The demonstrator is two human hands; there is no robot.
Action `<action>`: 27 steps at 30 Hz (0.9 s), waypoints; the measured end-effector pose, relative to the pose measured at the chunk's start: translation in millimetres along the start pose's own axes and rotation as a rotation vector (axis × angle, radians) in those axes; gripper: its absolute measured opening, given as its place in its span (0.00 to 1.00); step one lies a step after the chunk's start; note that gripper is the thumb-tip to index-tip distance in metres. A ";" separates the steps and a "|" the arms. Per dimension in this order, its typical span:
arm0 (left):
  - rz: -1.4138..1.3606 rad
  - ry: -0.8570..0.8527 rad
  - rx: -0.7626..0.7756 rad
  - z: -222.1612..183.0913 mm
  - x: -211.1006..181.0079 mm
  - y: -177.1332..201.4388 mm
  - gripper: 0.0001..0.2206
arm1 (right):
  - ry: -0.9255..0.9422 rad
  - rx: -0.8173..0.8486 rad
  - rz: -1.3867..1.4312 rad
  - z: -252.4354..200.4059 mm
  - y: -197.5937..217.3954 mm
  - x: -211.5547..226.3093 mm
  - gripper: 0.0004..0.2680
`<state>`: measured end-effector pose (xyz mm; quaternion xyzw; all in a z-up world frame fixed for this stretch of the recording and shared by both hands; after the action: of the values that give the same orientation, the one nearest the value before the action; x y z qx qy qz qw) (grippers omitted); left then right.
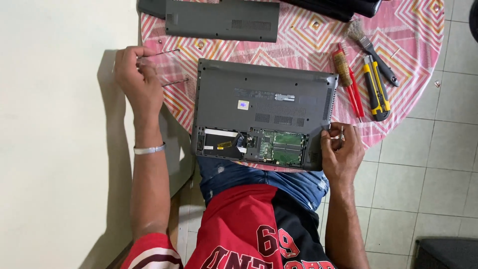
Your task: Disassembling a laptop by removing screws from the back panel and prying the casing apart using tools.
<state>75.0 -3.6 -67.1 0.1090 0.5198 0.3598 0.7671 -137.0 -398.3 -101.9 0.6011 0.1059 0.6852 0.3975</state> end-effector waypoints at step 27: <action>0.152 0.093 0.497 -89.3 -77.1 -6.6 0.06 | -0.004 -0.041 0.056 -0.8 -1.7 -6.4 0.06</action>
<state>-15.8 -78.1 -54.2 0.3162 0.6171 0.2824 0.6630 -137.3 -401.2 -107.8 0.5968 0.0743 0.6969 0.3907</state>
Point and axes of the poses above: each hand's wrist, its own z-axis towards the middle knuckle, its own y-axis out of the back of the hand, x = y × z, the point moved 2 cm from there along z, towards the middle knuckle, and after that the axes turned 14 degrees about y, right-handed, at the moved point
